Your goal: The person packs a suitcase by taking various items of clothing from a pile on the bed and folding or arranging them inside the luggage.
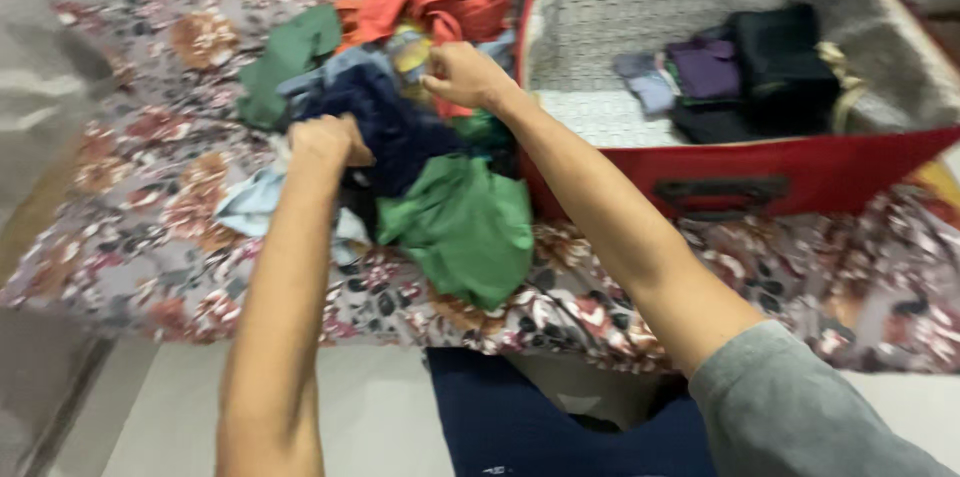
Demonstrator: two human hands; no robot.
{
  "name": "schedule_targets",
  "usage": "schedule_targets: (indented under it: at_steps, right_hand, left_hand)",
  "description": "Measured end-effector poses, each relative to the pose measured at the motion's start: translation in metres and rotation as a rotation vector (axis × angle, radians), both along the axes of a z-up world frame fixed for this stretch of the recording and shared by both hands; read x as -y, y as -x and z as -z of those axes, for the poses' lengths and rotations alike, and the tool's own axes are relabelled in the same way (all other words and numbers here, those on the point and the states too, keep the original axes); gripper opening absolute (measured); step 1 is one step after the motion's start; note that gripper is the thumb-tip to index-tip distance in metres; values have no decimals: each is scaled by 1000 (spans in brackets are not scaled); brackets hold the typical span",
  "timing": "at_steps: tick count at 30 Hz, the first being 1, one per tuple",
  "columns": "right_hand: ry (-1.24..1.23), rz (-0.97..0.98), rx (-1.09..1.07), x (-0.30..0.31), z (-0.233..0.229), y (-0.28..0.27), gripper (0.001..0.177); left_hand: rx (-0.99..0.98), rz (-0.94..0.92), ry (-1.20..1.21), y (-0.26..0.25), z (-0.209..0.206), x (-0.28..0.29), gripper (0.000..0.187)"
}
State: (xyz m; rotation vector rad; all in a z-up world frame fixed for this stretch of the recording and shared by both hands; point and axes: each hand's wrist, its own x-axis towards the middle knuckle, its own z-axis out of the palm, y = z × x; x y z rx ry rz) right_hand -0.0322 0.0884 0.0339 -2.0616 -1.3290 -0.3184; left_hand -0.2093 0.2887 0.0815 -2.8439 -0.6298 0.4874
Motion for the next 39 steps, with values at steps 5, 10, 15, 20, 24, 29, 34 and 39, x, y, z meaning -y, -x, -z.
schedule_targets:
  at_steps: [5, 10, 15, 20, 24, 29, 34, 39]
  right_hand:
    - [-7, 128, 127, 126, -20, -39, 31]
    - [365, 506, 46, 299, -5, -75, 31]
    - [508, 754, -269, 461, 30, -82, 38]
    - [799, 879, -498, 539, 63, -79, 48]
    - [840, 870, -455, 546, 88, -86, 52]
    - [1065, 844, -249, 527, 101, -118, 48]
    - [994, 902, -84, 531, 130, -155, 38]
    - [385, 898, 134, 540, 117, -169, 11]
  left_hand:
    - [-54, -83, -162, -67, -37, 67, 34]
    - [448, 415, -248, -138, -21, 180, 23]
    - [564, 680, 25, -209, 33, 319, 19]
    - [494, 841, 83, -239, 100, 423, 18]
    - [414, 889, 113, -250, 135, 463, 16]
    - [339, 862, 209, -261, 147, 467, 23]
    - [287, 734, 360, -273, 141, 447, 39]
    - [323, 704, 462, -270, 137, 443, 43]
